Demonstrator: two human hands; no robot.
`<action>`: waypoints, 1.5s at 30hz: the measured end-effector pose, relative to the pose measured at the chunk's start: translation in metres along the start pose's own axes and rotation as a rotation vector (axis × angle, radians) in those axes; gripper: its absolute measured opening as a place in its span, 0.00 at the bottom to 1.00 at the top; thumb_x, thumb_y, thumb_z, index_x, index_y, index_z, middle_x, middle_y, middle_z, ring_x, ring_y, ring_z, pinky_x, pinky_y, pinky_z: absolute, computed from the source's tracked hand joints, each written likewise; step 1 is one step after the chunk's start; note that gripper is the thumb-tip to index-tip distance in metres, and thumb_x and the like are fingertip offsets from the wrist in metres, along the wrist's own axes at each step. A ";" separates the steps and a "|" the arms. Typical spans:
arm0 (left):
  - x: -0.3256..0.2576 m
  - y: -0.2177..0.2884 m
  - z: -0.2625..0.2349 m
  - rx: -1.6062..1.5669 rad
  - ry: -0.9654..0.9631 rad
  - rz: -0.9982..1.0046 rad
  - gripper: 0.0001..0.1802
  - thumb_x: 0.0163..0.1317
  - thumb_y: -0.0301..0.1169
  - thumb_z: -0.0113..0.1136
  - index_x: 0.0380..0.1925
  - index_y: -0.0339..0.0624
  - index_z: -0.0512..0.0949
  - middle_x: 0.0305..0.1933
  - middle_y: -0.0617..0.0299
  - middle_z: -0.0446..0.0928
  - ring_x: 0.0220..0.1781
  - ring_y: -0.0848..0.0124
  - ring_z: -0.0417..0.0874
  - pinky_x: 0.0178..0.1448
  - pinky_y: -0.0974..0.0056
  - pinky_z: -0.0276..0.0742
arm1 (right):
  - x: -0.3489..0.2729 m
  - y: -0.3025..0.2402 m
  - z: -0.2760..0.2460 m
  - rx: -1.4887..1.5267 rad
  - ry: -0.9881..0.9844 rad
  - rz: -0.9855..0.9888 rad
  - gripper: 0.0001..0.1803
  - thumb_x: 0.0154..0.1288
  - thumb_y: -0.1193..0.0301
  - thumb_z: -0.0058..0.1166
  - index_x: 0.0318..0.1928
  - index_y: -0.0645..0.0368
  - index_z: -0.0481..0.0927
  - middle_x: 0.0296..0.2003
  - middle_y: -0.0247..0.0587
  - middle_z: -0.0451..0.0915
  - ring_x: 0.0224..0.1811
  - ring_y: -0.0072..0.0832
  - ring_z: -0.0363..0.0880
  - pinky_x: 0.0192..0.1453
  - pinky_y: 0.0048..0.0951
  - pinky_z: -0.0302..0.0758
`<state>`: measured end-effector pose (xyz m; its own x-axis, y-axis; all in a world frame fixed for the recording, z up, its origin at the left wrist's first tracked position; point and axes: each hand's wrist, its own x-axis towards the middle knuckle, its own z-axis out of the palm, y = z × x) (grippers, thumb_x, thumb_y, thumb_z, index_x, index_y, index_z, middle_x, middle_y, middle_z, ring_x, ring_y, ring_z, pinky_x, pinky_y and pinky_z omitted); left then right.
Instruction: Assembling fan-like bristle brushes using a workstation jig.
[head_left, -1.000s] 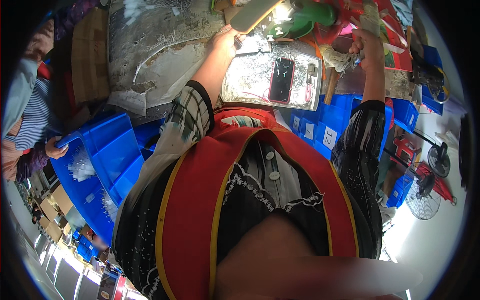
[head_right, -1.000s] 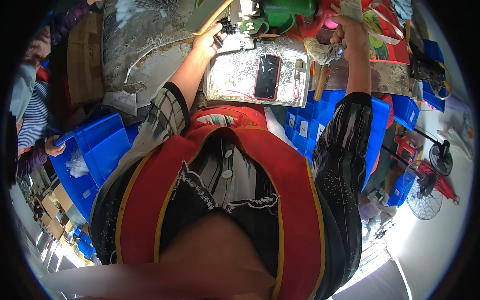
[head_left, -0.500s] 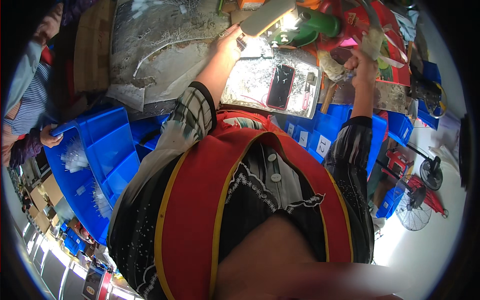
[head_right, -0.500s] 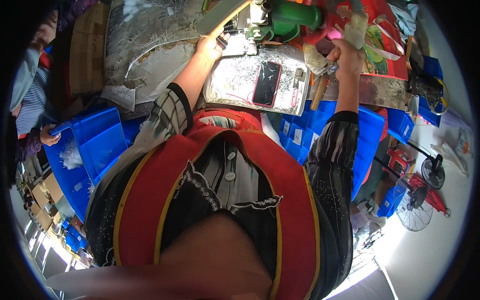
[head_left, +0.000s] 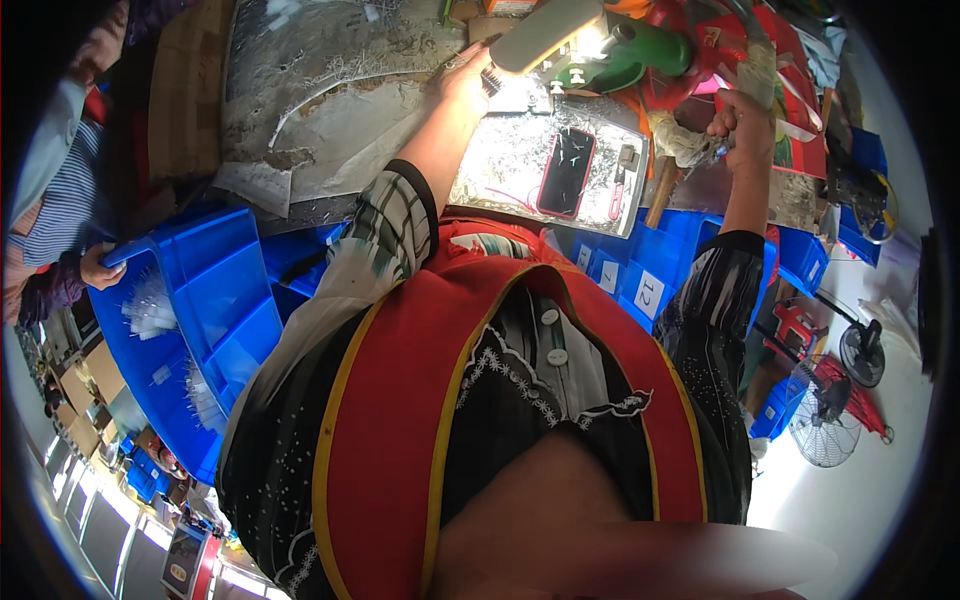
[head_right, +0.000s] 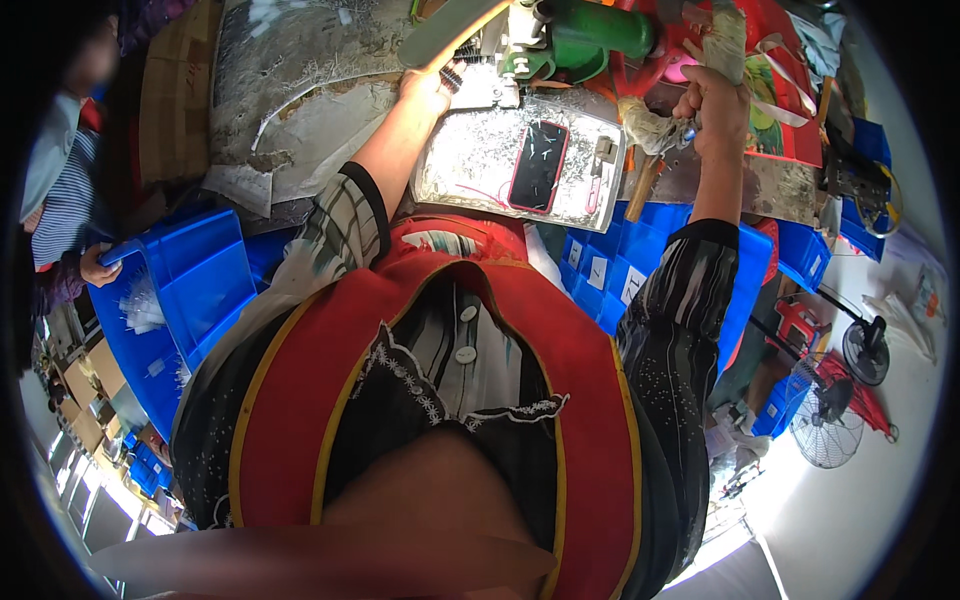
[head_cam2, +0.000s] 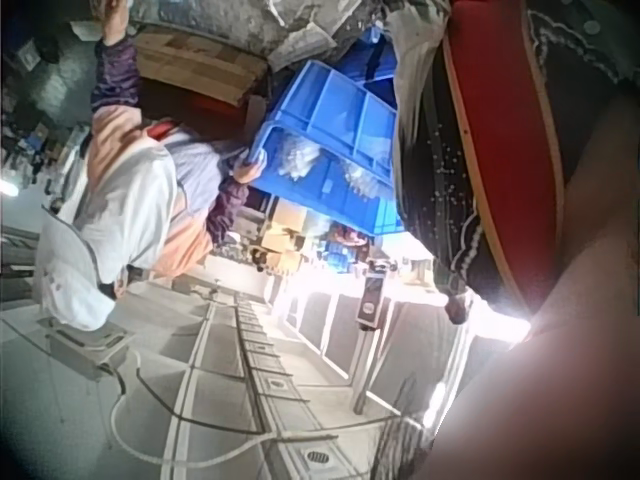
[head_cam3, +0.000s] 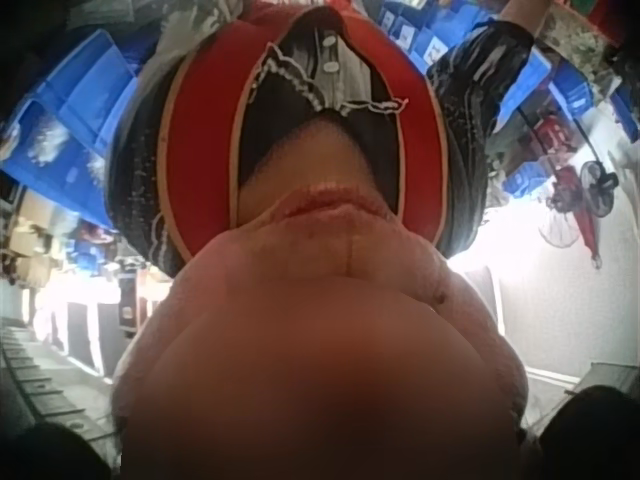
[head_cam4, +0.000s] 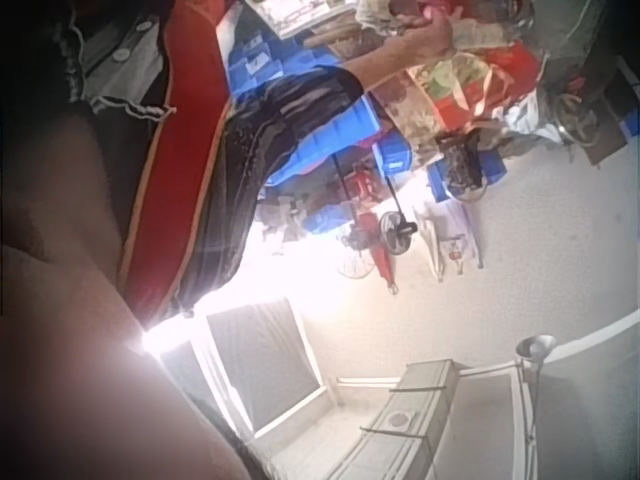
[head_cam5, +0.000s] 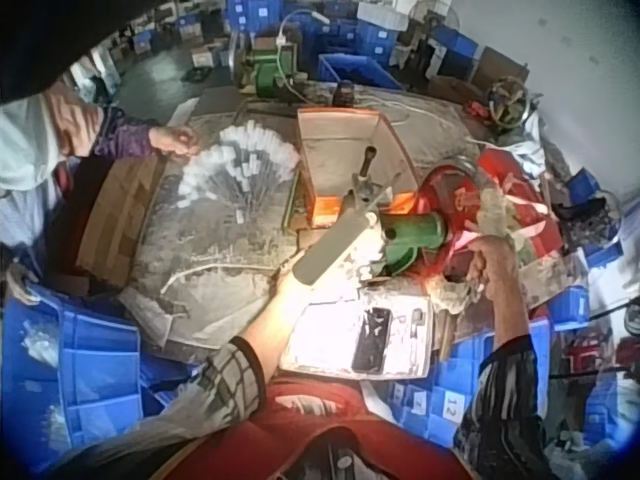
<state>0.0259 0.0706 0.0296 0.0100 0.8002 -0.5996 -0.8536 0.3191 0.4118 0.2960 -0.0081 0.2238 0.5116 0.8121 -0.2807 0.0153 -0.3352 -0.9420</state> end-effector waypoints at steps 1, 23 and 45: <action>-0.001 0.000 0.001 0.003 0.002 -0.001 0.14 0.46 0.17 0.62 0.35 0.30 0.75 0.31 0.53 0.76 0.26 0.68 0.77 0.26 0.66 0.76 | 0.001 0.003 -0.001 0.031 -0.012 -0.030 0.08 0.49 0.73 0.52 0.18 0.62 0.70 0.11 0.30 0.58 0.12 0.24 0.59 0.22 0.27 0.64; 0.009 -0.007 -0.004 0.116 0.011 0.052 0.14 0.49 0.20 0.61 0.38 0.33 0.75 0.31 0.56 0.77 0.25 0.68 0.77 0.26 0.65 0.76 | -0.002 0.004 0.001 0.084 0.031 0.013 0.10 0.46 0.77 0.51 0.15 0.59 0.65 0.09 0.33 0.59 0.09 0.25 0.59 0.16 0.28 0.62; 0.029 -0.021 -0.007 0.057 0.017 0.200 0.11 0.52 0.25 0.60 0.36 0.33 0.75 0.30 0.57 0.77 0.27 0.68 0.78 0.29 0.65 0.76 | -0.002 0.039 -0.003 0.192 -0.024 -0.057 0.07 0.47 0.77 0.49 0.30 0.66 0.71 0.10 0.30 0.58 0.12 0.23 0.61 0.22 0.27 0.64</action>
<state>0.0406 0.0832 -0.0016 -0.1663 0.8418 -0.5136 -0.8066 0.1835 0.5619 0.2986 -0.0242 0.1884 0.4937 0.8393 -0.2277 -0.1213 -0.1928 -0.9737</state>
